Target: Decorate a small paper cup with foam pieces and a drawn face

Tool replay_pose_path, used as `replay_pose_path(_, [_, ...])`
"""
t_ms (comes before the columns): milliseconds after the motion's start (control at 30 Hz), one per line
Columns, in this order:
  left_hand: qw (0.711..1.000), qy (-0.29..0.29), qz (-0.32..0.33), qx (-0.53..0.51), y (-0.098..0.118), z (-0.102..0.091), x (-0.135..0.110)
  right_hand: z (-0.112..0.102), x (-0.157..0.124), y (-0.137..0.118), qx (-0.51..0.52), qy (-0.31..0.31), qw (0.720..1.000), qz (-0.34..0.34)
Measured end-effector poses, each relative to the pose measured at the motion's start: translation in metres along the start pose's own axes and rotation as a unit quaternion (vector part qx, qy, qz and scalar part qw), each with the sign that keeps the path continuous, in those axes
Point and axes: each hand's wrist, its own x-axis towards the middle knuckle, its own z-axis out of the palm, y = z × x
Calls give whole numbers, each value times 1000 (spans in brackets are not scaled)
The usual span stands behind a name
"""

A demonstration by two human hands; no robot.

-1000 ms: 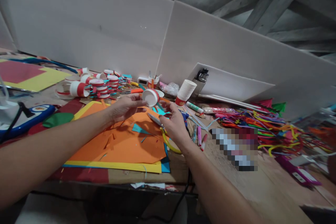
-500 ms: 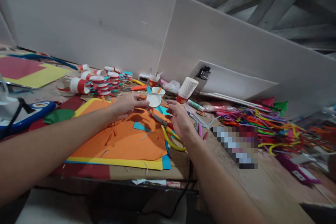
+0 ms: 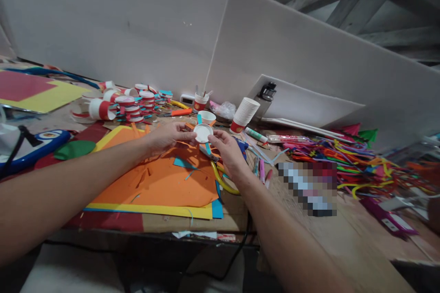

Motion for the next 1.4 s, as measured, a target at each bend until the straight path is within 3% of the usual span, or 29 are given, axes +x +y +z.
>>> replay_pose_path(233, [1000,8,7,2,0,3,-1,1,3,4,-42,18,999,18])
replay_pose_path(367, [999,35,-21,-30,6,6,-3,-2,6,5,0,21,1000,13])
replay_pose_path(500, [996,40,-29,-77,11,8,-6,-5,7,3,30,64,997,38])
replay_pose_path(667, [996,25,-7,-80,9,4,-4,-10,3,-2,4,90,996,-17])
replay_pose_path(900, [999,30,-7,-44,7,2,-3,-9,2,-3,-52,78,995,-11])
replay_pose_path(1133, [999,-11,33,-7,3,5,-3,0,-3,-2,-35,-7,999,14])
replay_pose_path(1400, [999,-3,34,8,0,7,-1,0,-1,2,-30,16,999,31])
